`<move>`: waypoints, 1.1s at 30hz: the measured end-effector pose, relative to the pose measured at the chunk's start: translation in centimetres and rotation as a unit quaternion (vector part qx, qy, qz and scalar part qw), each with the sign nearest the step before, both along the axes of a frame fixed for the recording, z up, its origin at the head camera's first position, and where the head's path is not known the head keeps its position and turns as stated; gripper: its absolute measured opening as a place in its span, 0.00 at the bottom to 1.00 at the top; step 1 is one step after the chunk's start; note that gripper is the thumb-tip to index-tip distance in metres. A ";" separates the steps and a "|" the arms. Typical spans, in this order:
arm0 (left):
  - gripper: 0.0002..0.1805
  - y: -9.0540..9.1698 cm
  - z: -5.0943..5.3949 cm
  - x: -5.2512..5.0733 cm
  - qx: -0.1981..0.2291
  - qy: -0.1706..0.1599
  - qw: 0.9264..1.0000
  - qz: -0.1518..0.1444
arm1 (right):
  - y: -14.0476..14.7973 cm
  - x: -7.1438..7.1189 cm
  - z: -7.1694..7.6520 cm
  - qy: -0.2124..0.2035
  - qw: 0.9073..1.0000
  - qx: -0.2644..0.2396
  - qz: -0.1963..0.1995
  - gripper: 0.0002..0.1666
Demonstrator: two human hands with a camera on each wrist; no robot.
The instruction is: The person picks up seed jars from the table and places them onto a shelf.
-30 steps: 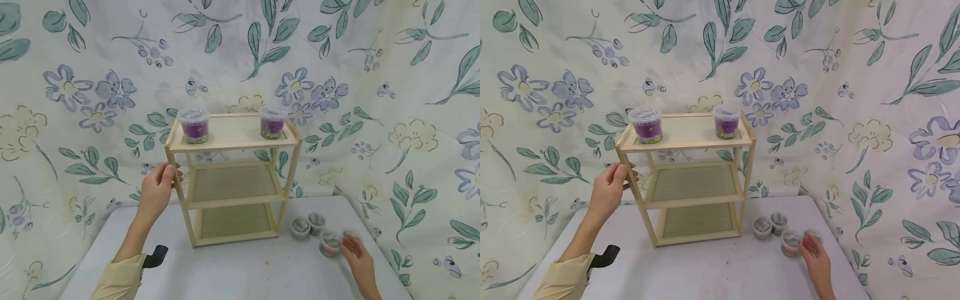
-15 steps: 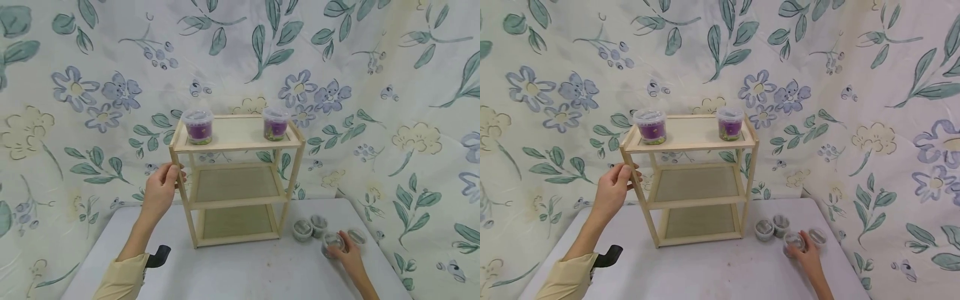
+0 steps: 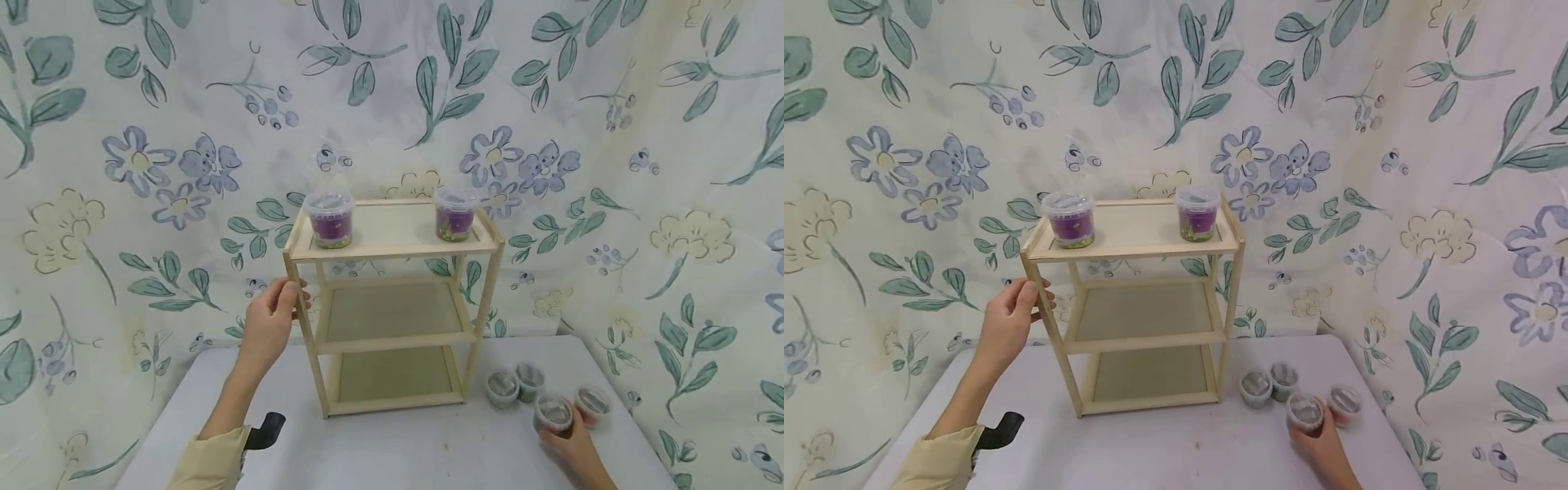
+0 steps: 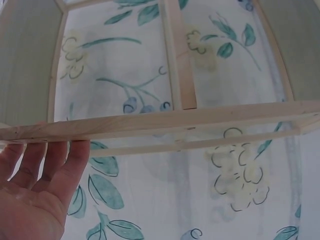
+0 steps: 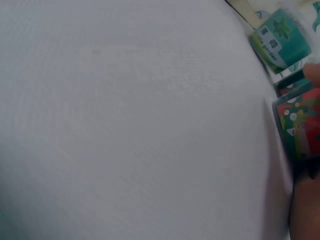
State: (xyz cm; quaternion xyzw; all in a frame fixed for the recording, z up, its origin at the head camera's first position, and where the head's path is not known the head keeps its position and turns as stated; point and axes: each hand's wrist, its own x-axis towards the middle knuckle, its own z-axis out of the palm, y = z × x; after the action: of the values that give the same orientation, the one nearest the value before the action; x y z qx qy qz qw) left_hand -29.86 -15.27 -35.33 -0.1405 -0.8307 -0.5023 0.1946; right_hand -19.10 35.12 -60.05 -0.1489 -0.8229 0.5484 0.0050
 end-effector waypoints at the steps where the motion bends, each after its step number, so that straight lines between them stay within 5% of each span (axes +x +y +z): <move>1: 0.24 0.0 0.0 0.0 0.001 0.000 1.000 0.001 | -0.1 0.0 0.0 0.001 1.000 -0.003 -0.006 0.55; 10: 0.23 -0.1 -0.4 0.0 -0.001 0.002 1.000 0.007 | -1.0 0.0 -0.8 0.036 0.998 -0.023 -0.036 0.54; 33: 0.25 -0.1 -0.2 -0.1 -0.005 0.009 1.000 -0.002 | -1.9 1.2 0.2 0.027 0.996 0.010 -0.084 0.52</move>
State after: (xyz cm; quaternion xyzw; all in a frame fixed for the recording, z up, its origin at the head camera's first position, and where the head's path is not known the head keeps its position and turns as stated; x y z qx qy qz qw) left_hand -29.93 -15.37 -35.51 -0.1475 -0.8312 -0.4969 0.2010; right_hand -17.94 33.20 -59.84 -0.2021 -0.8126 0.5414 0.0751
